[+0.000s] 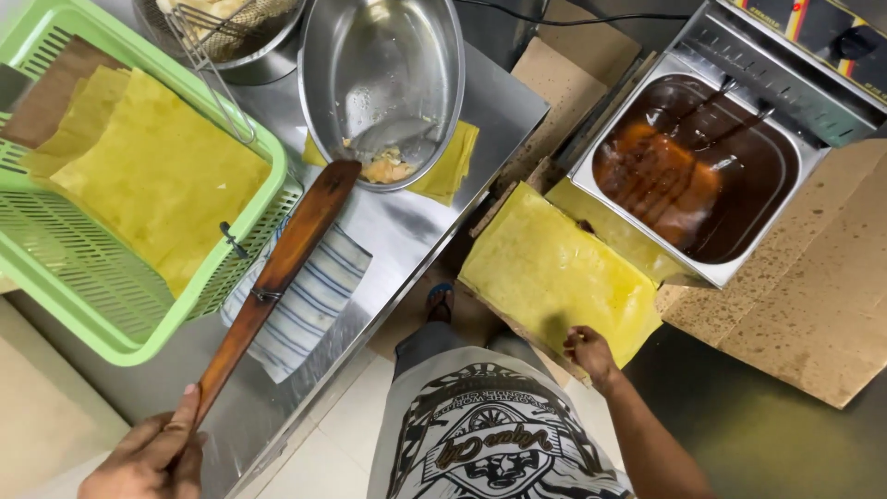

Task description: The person uses a long-handled slotted spoon to stir food frying in a deep fryer basket. They then lift the basket out of the oil, shake it to drain, and place it on a metal bowl. Finally, they use the spoon to skim the surface of the oil in the fryer.

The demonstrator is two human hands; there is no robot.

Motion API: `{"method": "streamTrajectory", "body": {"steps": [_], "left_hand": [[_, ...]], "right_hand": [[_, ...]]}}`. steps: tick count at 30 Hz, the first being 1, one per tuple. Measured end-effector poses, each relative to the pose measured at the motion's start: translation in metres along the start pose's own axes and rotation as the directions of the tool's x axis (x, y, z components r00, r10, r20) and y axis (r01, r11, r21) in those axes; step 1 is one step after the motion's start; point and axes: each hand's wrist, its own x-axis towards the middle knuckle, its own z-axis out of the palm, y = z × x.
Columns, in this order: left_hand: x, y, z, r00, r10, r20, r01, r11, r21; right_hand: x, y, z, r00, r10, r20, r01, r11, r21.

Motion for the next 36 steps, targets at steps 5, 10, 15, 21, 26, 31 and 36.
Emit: {"method": "streamTrajectory", "body": {"steps": [5,10,15,21,26,31,36], "left_hand": [[0.022,0.035,-0.009,0.861,-0.404,0.308,0.502,0.77,-0.394],[0.009,0.045,0.066,0.732,-0.406,0.547,0.68,0.386,-0.623],[0.014,0.084,0.097,0.819,-0.222,0.529,0.567,0.173,-0.805],[0.094,0.146,0.042,0.776,-0.175,0.606,0.626,0.33,-0.706],[0.168,0.202,0.045,0.789,0.222,0.572,0.299,0.676,-0.674],[0.223,0.293,-0.005,0.814,0.386,0.435,-0.005,0.753,-0.658],[0.252,0.342,-0.019,0.701,0.44,0.561,-0.112,0.845,-0.522]], "right_hand": [[0.036,-0.006,0.002,0.999,-0.052,-0.008,0.053,0.998,0.041],[0.073,0.036,0.005,0.993,-0.098,-0.059,0.107,0.977,0.186],[0.126,0.128,0.009,0.964,-0.254,0.079,0.124,0.693,0.71],[0.042,0.1,0.013,0.989,-0.09,-0.119,0.121,0.95,0.286],[0.03,0.102,0.006,0.984,-0.044,-0.172,0.089,0.96,0.267],[0.045,0.13,0.0,0.966,-0.066,-0.251,0.121,0.971,0.208],[0.061,0.174,0.002,0.948,-0.013,-0.317,0.126,0.933,0.337]]}}
